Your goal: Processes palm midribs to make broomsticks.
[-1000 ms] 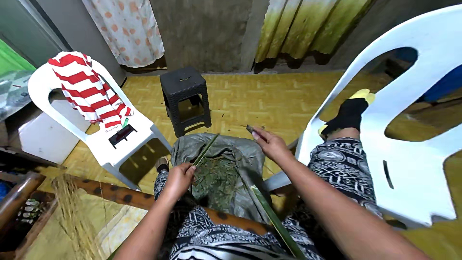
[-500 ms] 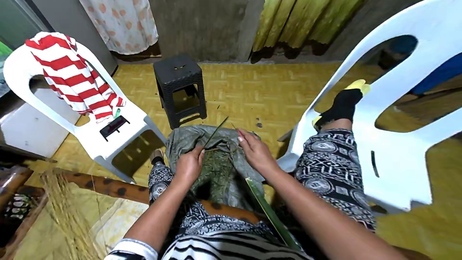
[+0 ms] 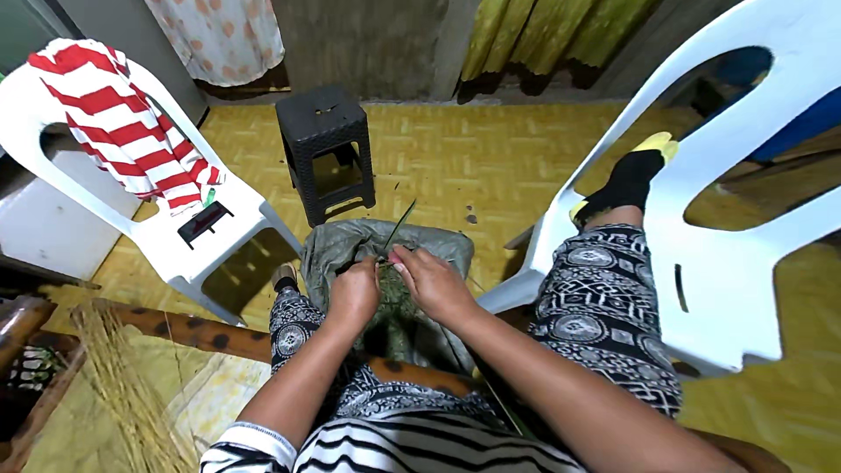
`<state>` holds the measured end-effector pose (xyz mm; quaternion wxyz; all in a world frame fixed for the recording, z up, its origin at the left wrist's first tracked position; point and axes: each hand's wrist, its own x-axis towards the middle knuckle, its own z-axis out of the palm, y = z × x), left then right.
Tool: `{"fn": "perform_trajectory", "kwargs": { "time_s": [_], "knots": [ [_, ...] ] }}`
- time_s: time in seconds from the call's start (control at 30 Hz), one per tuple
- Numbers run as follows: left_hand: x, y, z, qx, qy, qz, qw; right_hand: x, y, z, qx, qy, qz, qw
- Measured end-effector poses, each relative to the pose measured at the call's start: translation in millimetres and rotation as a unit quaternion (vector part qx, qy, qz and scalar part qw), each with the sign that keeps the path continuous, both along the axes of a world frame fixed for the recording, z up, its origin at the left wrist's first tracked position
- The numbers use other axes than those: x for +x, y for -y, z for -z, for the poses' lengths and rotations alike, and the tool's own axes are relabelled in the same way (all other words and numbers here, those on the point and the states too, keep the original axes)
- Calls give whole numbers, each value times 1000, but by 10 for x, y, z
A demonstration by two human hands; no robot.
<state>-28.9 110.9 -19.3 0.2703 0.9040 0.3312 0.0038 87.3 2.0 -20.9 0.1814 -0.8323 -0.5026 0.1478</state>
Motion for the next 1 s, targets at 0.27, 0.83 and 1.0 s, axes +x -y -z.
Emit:
{"fn": "perform_trajectory", "kwargs": {
  "time_s": [0.27, 0.83, 1.0],
  "knots": [
    [-140, -44, 31, -68, 65, 25, 995, 129, 7, 12, 53, 56, 21, 997],
    [-542, 14, 189, -48, 87, 21, 995, 506, -58, -138, 64, 78, 73, 992],
    [-562, -15, 199, -80, 81, -5, 993, 602, 12, -167, 93, 22, 91, 991]
  ]
}}
